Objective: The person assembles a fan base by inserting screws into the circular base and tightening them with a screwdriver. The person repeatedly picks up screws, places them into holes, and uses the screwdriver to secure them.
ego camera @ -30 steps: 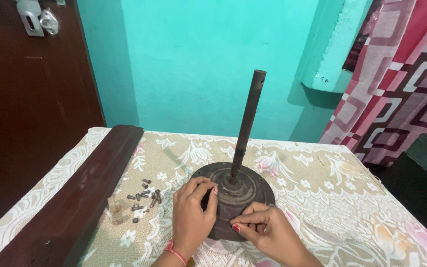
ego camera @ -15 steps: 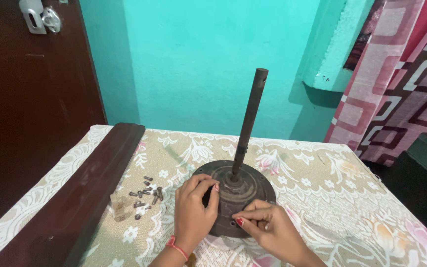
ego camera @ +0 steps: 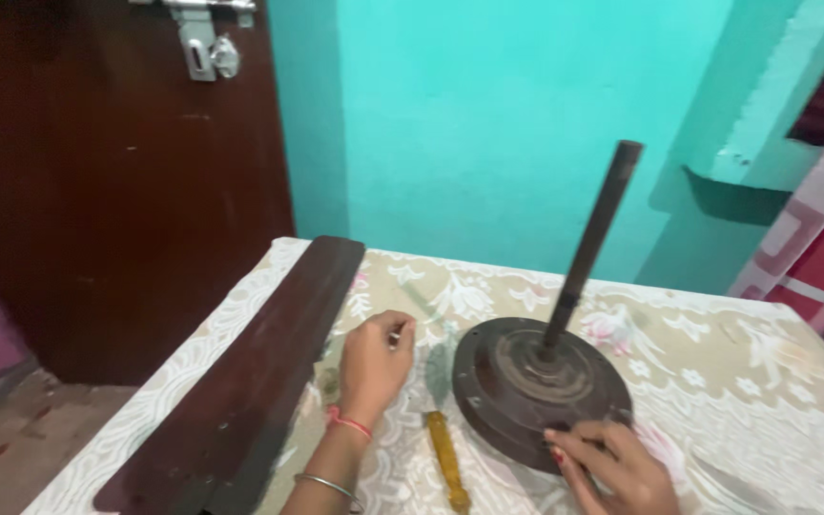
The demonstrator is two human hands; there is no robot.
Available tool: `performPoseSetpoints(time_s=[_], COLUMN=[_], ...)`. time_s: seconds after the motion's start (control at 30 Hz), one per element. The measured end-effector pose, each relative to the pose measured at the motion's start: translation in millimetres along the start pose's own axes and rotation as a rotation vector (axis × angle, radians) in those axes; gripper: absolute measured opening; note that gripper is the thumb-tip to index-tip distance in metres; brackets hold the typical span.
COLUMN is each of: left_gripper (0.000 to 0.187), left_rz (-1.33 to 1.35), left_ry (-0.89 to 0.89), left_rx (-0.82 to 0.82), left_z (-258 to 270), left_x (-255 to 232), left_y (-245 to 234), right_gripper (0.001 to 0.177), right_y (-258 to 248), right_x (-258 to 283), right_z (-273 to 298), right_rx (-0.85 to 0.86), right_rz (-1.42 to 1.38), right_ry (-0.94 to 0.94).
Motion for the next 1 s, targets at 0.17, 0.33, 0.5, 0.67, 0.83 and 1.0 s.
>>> performPoseSetpoints(time_s=[0.17, 0.33, 0.5, 0.67, 0.83, 1.0], left_gripper=[0.013, 0.008, 0.01, 0.011, 0.01, 0.004], left_rz=[-0.361, -0.407, -0.466, -0.598, -0.682, -0.507], left_ry=[-0.285, -0.254, -0.219, -0.065, 0.006, 0.177], left_rx=[0.112, 0.313, 0.521, 0.498, 0.44, 0.312], left_z=[-11.2, -12.0, -10.3, -7.1, -2.8, -6.8], left_x=[53.9, 63.8, 63.5, 58.1, 52.3, 16.4], left_y=[-32.9, -43.2, -46.8, -39.2, -37.4, -41.1], right_gripper=[0.03, 0.038, 0.034, 0.037, 0.037, 0.036], right_y=[18.1, 8.7, 3.4, 0.6, -3.3, -11.0], right_x=[-34.7, -56.2, -39.8, -25.9, -10.8, 2.2], right_z=[17.1, -1.3, -2.3, -6.5, -11.9, -19.7], right_rx=[0.066, 0.152, -0.027, 0.004, -0.016, -0.023], right_rz=[0.145, 0.161, 0.132, 0.089, 0.055, 0.049], right_ry=[-0.125, -0.185, 0.041, 0.117, 0.084, 0.122])
Point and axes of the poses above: each hand's wrist, its own z-axis away from the middle knuckle, its own y-axis out of the palm, x = y × z, the point moved 5 cm from there along -z, towards the middle knuckle, and after that the axes turned 3 degrees about -y, right-handed, at the moved point
